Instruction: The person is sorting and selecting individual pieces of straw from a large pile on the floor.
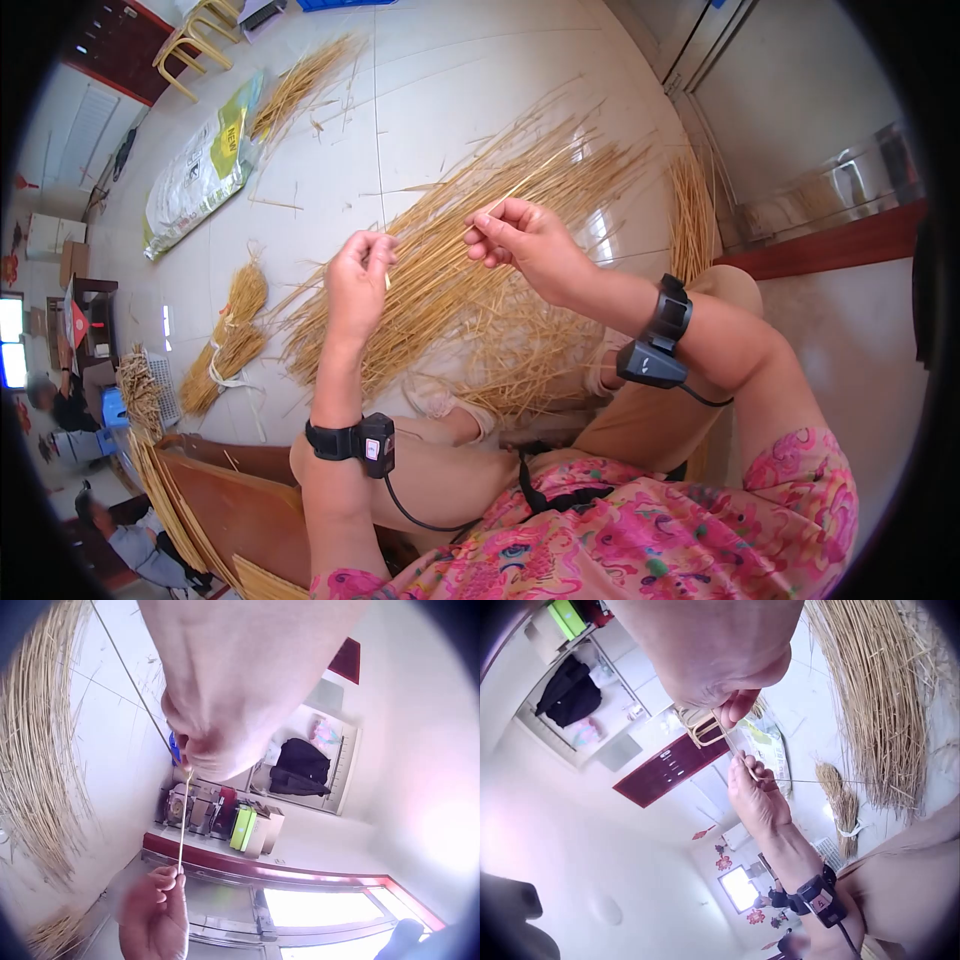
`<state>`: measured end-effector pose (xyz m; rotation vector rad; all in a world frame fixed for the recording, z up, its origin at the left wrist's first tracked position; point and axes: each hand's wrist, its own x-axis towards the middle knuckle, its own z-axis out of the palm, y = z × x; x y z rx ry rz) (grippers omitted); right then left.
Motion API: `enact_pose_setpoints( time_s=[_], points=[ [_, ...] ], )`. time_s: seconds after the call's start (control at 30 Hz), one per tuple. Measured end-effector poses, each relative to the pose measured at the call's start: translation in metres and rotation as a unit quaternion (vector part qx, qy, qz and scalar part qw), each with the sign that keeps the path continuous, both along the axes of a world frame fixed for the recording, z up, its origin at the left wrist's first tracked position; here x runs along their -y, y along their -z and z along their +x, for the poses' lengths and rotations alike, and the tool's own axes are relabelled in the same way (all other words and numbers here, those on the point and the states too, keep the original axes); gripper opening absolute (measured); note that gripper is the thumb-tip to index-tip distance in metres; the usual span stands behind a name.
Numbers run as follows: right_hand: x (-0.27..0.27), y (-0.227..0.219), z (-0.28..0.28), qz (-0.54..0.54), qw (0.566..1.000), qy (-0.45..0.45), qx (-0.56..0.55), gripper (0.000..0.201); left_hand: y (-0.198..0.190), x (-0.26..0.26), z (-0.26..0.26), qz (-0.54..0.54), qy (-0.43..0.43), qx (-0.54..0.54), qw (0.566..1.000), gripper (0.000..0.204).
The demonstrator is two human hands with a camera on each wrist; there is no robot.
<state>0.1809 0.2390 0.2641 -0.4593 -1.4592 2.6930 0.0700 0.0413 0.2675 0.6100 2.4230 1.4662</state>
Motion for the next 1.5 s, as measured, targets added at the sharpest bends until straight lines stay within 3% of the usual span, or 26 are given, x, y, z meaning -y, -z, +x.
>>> enact_pose_setpoints(
  time_s=[0.07, 0.17, 0.27, 0.5, 0.7, 0.8, 0.87, 0.93, 1.03, 1.13, 1.23, 1.27, 1.37, 1.5],
  points=[
    [-0.001, 0.002, 0.000, -0.021, 1.000, 0.006, 0.014, 0.013, 0.000, 0.006, -0.007, -0.029, -0.100, -0.046, 0.993, 0.016],
    [0.000, 0.005, 0.003, -0.046, 0.998, 0.029, 0.044, 0.012, 0.006, 0.023, -0.024, -0.032, -0.173, -0.129, 0.976, 0.017],
    [-0.003, 0.011, 0.004, -0.050, 0.994, 0.080, 0.059, 0.011, -0.002, 0.037, -0.031, -0.102, -0.202, -0.162, 0.960, 0.017],
    [-0.022, 0.007, -0.003, -0.049, 0.989, 0.131, 0.048, 0.012, 0.005, 0.070, -0.060, 0.012, -0.268, -0.153, 0.951, 0.017],
    [-0.028, -0.009, -0.003, -0.067, 0.989, 0.127, 0.029, 0.011, -0.027, 0.101, -0.072, -0.091, -0.368, -0.268, 0.886, 0.017],
    [-0.026, -0.009, -0.002, -0.049, 0.992, 0.107, 0.035, 0.011, -0.032, 0.076, -0.054, -0.178, -0.210, -0.112, 0.955, 0.017],
    [-0.018, -0.004, 0.001, -0.042, 0.995, 0.077, 0.043, 0.012, -0.027, 0.046, -0.035, -0.210, -0.042, -0.074, 0.974, 0.017],
    [-0.011, 0.001, 0.004, -0.022, 0.998, 0.049, 0.039, 0.013, 0.001, 0.028, -0.028, -0.193, 0.109, -0.056, 0.973, 0.027],
    [0.010, 0.013, 0.016, -0.002, 0.999, 0.002, 0.044, 0.014, 0.022, 0.005, -0.006, -0.095, 0.232, -0.172, 0.953, 0.040],
    [0.030, 0.022, 0.033, 0.004, 0.996, -0.048, 0.071, 0.013, 0.022, -0.007, 0.008, -0.013, 0.243, 0.144, 0.959, 0.051],
    [0.036, 0.032, 0.036, 0.024, 0.995, -0.048, 0.082, 0.012, -0.014, -0.016, 0.036, -0.022, 0.279, 0.374, 0.884, 0.051],
    [0.033, 0.034, 0.032, 0.039, 0.996, -0.033, 0.080, 0.012, -0.028, -0.021, 0.040, -0.109, 0.304, 0.354, 0.878, 0.047],
    [0.016, 0.025, 0.015, 0.023, 0.997, 0.013, 0.077, 0.011, 0.000, -0.012, 0.039, -0.128, 0.274, 0.171, 0.938, 0.038],
    [-0.029, 0.005, -0.018, -0.012, 0.993, 0.093, 0.078, 0.010, -0.034, 0.002, 0.017, -0.159, 0.284, 0.174, 0.929, 0.029]
  ],
)
